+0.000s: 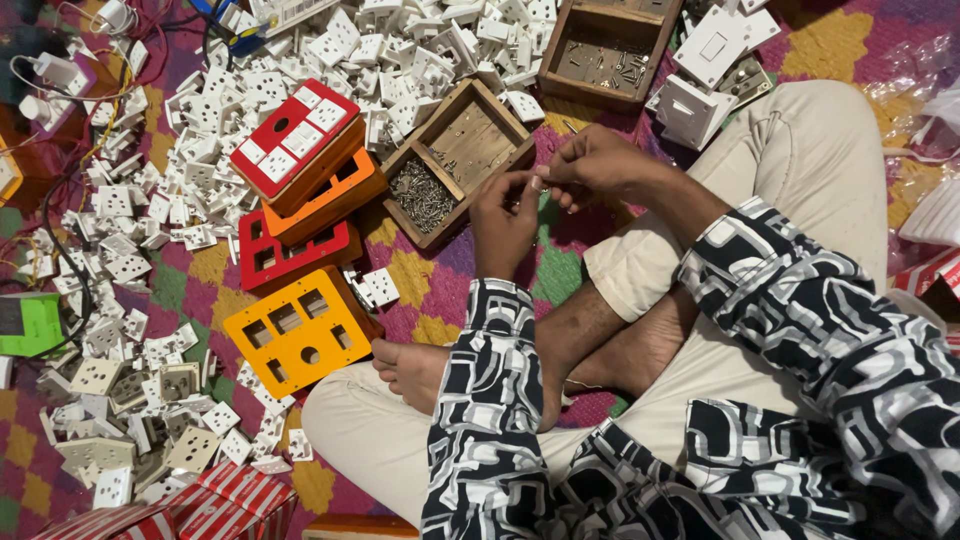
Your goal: The person sits on the floor and repeatedly picks up small metal screws and washers, inserting them into white plastic electrical socket components. The person handles the parts by hand, organizing them into small piles on the mat.
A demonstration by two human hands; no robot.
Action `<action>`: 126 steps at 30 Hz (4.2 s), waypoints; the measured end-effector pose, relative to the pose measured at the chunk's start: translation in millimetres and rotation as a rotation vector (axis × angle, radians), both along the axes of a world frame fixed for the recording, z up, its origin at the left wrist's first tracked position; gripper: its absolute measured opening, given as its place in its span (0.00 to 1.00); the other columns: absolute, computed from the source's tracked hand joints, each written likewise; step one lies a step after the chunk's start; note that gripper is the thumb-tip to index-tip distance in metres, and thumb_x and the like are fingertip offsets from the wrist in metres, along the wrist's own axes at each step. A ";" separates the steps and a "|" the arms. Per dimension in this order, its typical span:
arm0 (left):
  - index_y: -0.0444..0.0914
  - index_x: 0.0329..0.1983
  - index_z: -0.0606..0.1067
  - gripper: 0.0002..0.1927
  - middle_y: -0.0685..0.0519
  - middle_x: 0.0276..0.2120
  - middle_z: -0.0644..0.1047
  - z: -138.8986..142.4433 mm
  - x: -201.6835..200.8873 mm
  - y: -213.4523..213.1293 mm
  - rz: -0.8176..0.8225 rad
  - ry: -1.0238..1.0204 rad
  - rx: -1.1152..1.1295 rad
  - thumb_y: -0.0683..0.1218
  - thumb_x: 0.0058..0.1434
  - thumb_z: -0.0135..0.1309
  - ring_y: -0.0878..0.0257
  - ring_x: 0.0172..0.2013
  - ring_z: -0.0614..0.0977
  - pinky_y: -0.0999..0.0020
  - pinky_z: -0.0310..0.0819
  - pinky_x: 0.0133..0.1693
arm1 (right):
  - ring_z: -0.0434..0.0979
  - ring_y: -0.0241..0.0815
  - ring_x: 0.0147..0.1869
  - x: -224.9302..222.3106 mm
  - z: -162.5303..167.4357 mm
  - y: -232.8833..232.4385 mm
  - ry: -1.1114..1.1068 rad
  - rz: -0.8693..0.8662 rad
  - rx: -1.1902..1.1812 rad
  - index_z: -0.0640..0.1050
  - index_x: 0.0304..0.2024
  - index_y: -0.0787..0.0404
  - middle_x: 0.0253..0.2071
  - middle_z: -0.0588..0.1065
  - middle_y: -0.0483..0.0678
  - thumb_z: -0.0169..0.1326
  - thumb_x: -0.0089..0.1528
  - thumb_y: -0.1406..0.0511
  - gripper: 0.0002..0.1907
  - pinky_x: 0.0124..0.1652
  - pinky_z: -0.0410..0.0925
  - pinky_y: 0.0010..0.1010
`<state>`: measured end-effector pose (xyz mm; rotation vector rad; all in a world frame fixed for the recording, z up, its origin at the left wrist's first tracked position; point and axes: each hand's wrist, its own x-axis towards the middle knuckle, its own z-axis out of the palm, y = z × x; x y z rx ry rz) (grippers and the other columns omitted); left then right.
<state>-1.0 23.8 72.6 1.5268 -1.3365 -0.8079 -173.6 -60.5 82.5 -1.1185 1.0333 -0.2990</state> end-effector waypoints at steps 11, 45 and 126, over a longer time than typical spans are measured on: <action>0.31 0.43 0.74 0.09 0.44 0.41 0.75 8.6 -2.0 -1.3 -0.082 0.021 0.000 0.44 0.69 0.48 0.56 0.35 0.85 0.64 0.79 0.35 | 0.81 0.38 0.29 6.4 -17.7 -1.6 -0.040 -0.066 0.124 0.77 0.42 0.67 0.24 0.72 0.45 0.52 0.68 0.65 0.10 0.33 0.78 0.32; 0.36 0.25 0.76 0.28 0.56 0.20 0.73 -28.5 -4.3 -14.7 0.108 0.308 0.366 0.64 0.67 0.50 0.69 0.22 0.70 0.71 0.63 0.27 | 0.76 0.31 0.25 7.4 0.4 32.5 -0.012 -0.011 -0.352 0.81 0.36 0.68 0.25 0.78 0.45 0.58 0.62 0.65 0.09 0.24 0.69 0.26; 0.35 0.25 0.72 0.22 0.55 0.17 0.69 -15.1 -28.0 -47.2 0.018 0.758 0.334 0.52 0.74 0.48 0.68 0.16 0.71 0.70 0.68 0.20 | 0.74 0.34 0.25 -4.6 -23.0 -5.2 -0.157 -0.099 -0.150 0.80 0.33 0.65 0.24 0.77 0.46 0.50 0.70 0.58 0.18 0.26 0.68 0.25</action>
